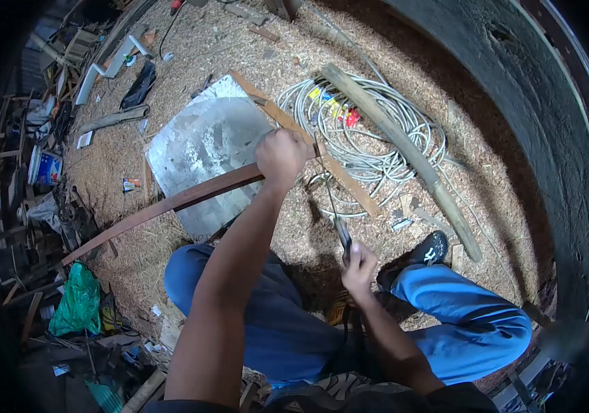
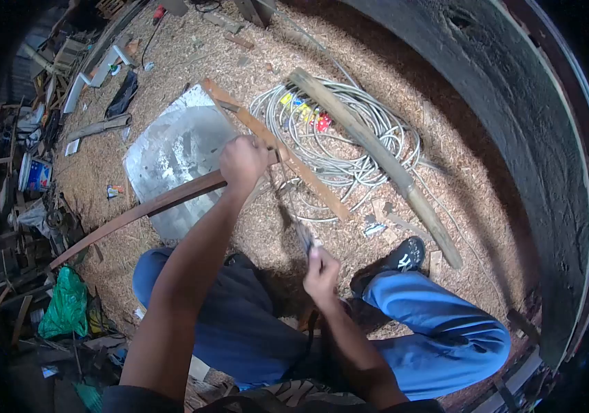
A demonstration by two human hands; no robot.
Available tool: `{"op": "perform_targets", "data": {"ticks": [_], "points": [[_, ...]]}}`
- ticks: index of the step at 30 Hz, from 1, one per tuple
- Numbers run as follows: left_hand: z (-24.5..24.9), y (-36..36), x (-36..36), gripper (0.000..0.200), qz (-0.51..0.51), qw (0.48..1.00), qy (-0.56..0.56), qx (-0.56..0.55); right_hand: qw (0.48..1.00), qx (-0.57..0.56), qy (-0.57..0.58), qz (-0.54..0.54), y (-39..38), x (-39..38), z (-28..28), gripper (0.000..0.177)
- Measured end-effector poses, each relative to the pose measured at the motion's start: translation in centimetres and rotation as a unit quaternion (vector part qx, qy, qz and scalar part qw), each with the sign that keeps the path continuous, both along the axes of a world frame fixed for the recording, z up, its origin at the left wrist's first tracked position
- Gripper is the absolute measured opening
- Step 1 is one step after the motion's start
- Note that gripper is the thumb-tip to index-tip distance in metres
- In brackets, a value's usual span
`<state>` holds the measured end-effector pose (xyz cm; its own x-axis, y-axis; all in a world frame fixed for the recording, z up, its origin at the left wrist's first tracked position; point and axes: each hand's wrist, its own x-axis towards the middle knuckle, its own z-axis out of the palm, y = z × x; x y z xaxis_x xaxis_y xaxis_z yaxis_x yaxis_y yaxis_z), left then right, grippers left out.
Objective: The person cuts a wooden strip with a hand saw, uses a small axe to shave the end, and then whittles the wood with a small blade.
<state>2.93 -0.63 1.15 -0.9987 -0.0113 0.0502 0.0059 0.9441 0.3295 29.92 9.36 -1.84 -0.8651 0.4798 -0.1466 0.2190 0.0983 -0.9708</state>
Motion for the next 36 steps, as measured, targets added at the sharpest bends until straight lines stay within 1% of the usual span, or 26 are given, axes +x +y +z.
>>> {"op": "perform_targets", "data": {"ticks": [1,3,5,6,7,9,11,12,13,15,17,21,23,25,26,27,29,30,31,33,34,36], "points": [[-0.2,0.0,-0.1,0.030,-0.003,1.000,0.004,-0.009,1.000,0.030,0.008,-0.001,0.1,-1.6,0.5,0.038],[-0.5,0.3,0.1,0.029,-0.009,1.000,0.007,-0.019,0.999,0.031,-0.019,-0.006,0.5,-6.7,2.1,0.040],[-0.1,0.3,-0.1,0.027,0.021,1.000,-0.019,-0.009,0.999,0.034,-0.019,-0.006,0.4,-8.1,2.4,0.041],[0.0,0.2,-0.2,0.027,0.018,1.000,-0.018,-0.011,0.999,0.039,-0.020,-0.004,0.3,-8.5,2.6,0.041],[0.1,0.3,-0.1,0.027,0.017,0.999,-0.028,-0.009,0.999,0.040,-0.019,-0.005,0.1,-7.6,2.5,0.041],[0.4,0.4,-0.1,0.027,0.023,0.999,-0.033,0.000,1.000,0.027,0.008,-0.012,-0.3,-3.2,1.3,0.040],[0.5,0.4,0.1,0.031,0.003,1.000,-0.015,-0.006,0.999,0.004,-0.034,0.014,-0.2,1.6,0.0,0.039],[0.4,0.4,0.0,0.031,0.005,1.000,-0.015,-0.005,0.999,-0.003,-0.043,0.008,0.1,2.2,-0.4,0.039],[0.2,0.4,-0.1,0.032,0.001,1.000,-0.014,-0.012,0.999,-0.002,-0.041,0.012,0.3,1.0,0.2,0.039],[0.2,0.3,-0.1,0.033,-0.005,1.000,-0.018,-0.024,0.999,0.038,0.015,-0.020,0.5,-3.0,1.3,0.039],[1.0,0.8,0.1,0.032,0.026,0.998,-0.058,-0.027,0.999,0.012,-0.026,-0.018,0.7,-8.0,2.5,0.041],[1.3,0.7,-0.1,0.033,0.026,0.998,-0.062,-0.008,0.999,0.021,-0.027,0.001,0.1,-8.1,2.1,0.036],[1.6,0.7,0.0,0.035,0.018,0.998,-0.054,-0.015,1.000,0.026,-0.016,0.000,-0.2,-4.5,3.0,0.029],[1.5,0.8,0.0,0.035,0.017,0.998,-0.052,-0.008,1.000,0.007,-0.028,-0.013,-0.8,0.1,1.8,0.026],[1.3,0.8,0.0,0.036,0.016,0.999,-0.051,-0.004,0.999,-0.019,-0.041,-0.013,-0.8,1.2,0.9,0.026],[1.3,1.0,0.1,0.036,0.016,0.999,-0.051,-0.004,0.999,-0.019,-0.041,-0.013,-0.5,0.6,1.4,0.026],[1.5,0.8,0.1,0.037,0.016,0.998,-0.059,-0.032,1.000,0.027,-0.003,-0.002,0.0,-2.9,3.3,0.029],[1.2,0.7,0.2,0.037,0.016,0.997,-0.064,-0.034,0.999,0.041,-0.020,0.000,0.3,-5.0,2.5,0.033],[0.9,0.6,0.3,0.037,0.019,0.998,-0.052,-0.030,0.999,0.042,-0.023,0.000,0.5,-6.5,2.2,0.033],[1.1,0.7,0.1,0.037,0.021,0.999,-0.033,-0.025,1.000,-0.011,-0.023,-0.016,0.6,-8.9,2.1,0.037],[1.3,0.7,0.2,0.035,0.029,0.998,-0.044,-0.032,1.000,-0.011,-0.021,-0.018,0.6,-8.6,2.6,0.037],[1.7,1.0,0.2,0.033,0.035,0.997,-0.053,-0.033,0.999,0.037,-0.010,0.001,0.6,-6.2,4.0,0.038]]}}
